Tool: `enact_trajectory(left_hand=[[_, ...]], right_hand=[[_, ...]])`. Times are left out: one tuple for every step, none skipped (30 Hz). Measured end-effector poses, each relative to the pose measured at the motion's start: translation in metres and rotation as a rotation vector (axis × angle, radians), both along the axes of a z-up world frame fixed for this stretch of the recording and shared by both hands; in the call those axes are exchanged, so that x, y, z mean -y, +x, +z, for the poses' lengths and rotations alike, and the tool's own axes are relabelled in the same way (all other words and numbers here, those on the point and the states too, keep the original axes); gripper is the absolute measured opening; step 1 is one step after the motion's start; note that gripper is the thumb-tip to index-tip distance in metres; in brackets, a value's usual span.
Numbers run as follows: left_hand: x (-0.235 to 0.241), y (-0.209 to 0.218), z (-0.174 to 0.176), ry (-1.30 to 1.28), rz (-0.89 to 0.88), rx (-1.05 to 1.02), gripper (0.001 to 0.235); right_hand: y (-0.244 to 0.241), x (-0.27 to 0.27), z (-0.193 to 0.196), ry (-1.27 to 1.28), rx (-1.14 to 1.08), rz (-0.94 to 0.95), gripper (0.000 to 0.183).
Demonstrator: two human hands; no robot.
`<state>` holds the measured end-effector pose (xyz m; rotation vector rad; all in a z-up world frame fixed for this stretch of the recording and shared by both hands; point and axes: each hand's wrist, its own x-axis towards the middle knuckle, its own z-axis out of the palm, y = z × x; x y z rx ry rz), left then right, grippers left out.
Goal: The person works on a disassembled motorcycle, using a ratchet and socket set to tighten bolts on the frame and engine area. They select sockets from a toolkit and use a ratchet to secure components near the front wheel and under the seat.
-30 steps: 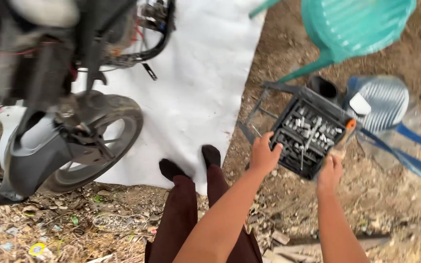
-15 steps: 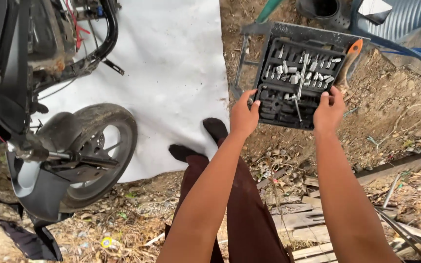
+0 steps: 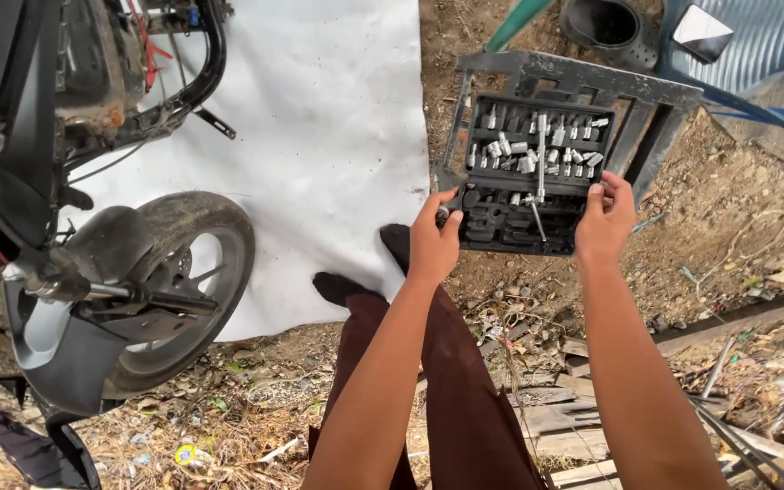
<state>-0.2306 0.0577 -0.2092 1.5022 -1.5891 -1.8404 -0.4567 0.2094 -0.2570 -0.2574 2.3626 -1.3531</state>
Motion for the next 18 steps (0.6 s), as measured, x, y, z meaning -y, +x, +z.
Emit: enact_trajectory(left_hand=[[0.004, 0.008, 0.004, 0.028, 0.027, 0.011, 0.033], [0.009, 0.018, 0.008, 0.056, 0.053, 0.022, 0.033], [0.010, 0.030, 0.010, 0.053, 0.065, 0.024, 0.033], [0.012, 0.042, 0.012, 0.019, 0.087, 0.002, 0.033], [0.015, 0.056, 0.014, -0.018, 0.111, -0.019, 0.033], [0.018, 0.068, 0.014, -0.024, 0.127, -0.017, 0.033], [0.020, 0.082, 0.015, -0.041, 0.147, -0.030, 0.032], [0.023, 0.096, 0.015, -0.059, 0.167, -0.043, 0.031], [0.028, 0.108, 0.022, -0.063, 0.181, -0.038, 0.031], [0.034, 0.120, 0.028, -0.029, 0.209, 0.002, 0.031], [0.040, 0.132, 0.034, 0.003, 0.235, 0.038, 0.032], [0.043, 0.147, 0.033, -0.003, 0.248, 0.041, 0.032], [0.046, 0.160, 0.031, -0.008, 0.277, 0.035, 0.032], [0.049, 0.174, 0.029, -0.013, 0.306, 0.029, 0.032], [0.054, 0.186, 0.026, -0.024, 0.318, 0.029, 0.032], [0.059, 0.199, 0.022, -0.043, 0.346, 0.020, 0.031], [0.063, 0.211, 0.017, -0.064, 0.379, 0.010, 0.031], [0.071, 0.222, 0.010, -0.078, 0.394, 0.010, 0.031]], right_hand=[[0.005, 0.006, 0.000, 0.007, -0.001, 0.037, 0.020], [0.010, 0.012, 0.000, 0.014, -0.002, 0.074, 0.019], [0.018, 0.019, 0.001, 0.011, 0.001, 0.087, 0.019], [0.027, 0.027, 0.002, -0.038, 0.019, 0.116, 0.020], [0.036, 0.036, 0.002, -0.090, 0.038, 0.148, 0.022], [0.046, 0.048, 0.007, -0.096, 0.041, 0.164, 0.022], [0.057, 0.059, 0.013, -0.094, 0.054, 0.196, 0.021], [0.069, 0.070, 0.019, -0.092, 0.066, 0.227, 0.020], [0.081, 0.080, 0.018, -0.095, 0.072, 0.241, 0.020], [0.093, 0.090, 0.018, -0.129, 0.086, 0.267, 0.020], [0.104, 0.101, 0.018, -0.166, 0.098, 0.291, 0.021], [0.116, 0.111, 0.018, -0.171, 0.102, 0.303, 0.021], [0.128, 0.123, 0.017, -0.182, 0.108, 0.328, 0.020], [0.140, 0.134, 0.016, -0.194, 0.114, 0.353, 0.020], [0.151, 0.143, 0.010, -0.205, 0.115, 0.365, 0.020], [0.161, 0.152, 0.002, -0.199, 0.107, 0.397, 0.021], [0.171, 0.163, -0.007, -0.195, 0.097, 0.434, 0.021], [0.181, 0.176, -0.015, -0.208, 0.097, 0.450, 0.021]])
